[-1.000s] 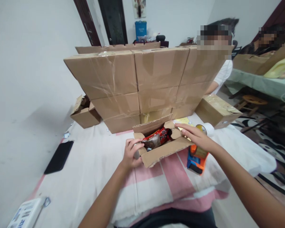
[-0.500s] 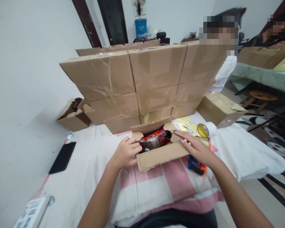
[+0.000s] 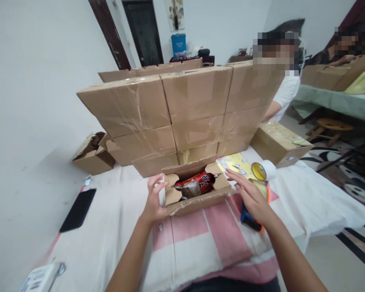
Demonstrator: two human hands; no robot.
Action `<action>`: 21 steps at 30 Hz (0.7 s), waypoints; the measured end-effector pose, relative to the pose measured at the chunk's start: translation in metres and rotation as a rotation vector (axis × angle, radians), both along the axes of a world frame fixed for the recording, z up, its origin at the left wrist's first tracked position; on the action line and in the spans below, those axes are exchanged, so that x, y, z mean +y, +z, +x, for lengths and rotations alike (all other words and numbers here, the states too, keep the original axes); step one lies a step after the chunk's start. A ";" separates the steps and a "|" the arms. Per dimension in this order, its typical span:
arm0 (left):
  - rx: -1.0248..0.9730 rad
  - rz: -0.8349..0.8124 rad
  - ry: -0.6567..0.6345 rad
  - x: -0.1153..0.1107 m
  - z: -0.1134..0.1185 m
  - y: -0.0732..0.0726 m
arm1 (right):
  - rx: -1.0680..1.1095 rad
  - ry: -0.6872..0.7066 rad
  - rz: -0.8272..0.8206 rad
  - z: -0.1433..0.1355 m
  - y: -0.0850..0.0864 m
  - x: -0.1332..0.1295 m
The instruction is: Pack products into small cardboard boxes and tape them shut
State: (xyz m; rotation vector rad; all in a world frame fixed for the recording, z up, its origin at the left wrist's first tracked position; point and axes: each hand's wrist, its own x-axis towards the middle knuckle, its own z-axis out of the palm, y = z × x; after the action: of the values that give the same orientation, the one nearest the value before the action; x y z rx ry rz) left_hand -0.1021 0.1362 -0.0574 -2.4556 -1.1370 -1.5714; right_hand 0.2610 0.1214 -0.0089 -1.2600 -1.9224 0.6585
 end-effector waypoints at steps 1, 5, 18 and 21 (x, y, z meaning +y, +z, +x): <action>-0.033 -0.055 -0.013 0.002 0.000 -0.002 | 0.018 0.014 0.006 -0.001 -0.001 -0.004; -0.273 -0.294 -0.159 0.008 0.009 -0.012 | 0.069 0.039 -0.007 -0.016 -0.005 -0.013; 0.380 -0.090 0.155 -0.013 0.033 0.037 | 0.340 -0.420 0.064 -0.073 -0.020 0.012; 0.630 -0.079 0.122 -0.017 0.051 0.036 | 0.303 -0.419 0.124 -0.062 -0.017 0.002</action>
State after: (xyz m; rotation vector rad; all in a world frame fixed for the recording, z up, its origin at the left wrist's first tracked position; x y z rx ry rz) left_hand -0.0511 0.1192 -0.0210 -2.5684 -1.1975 -0.6397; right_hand 0.1994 0.1238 -0.0256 -1.3430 -1.3765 0.4711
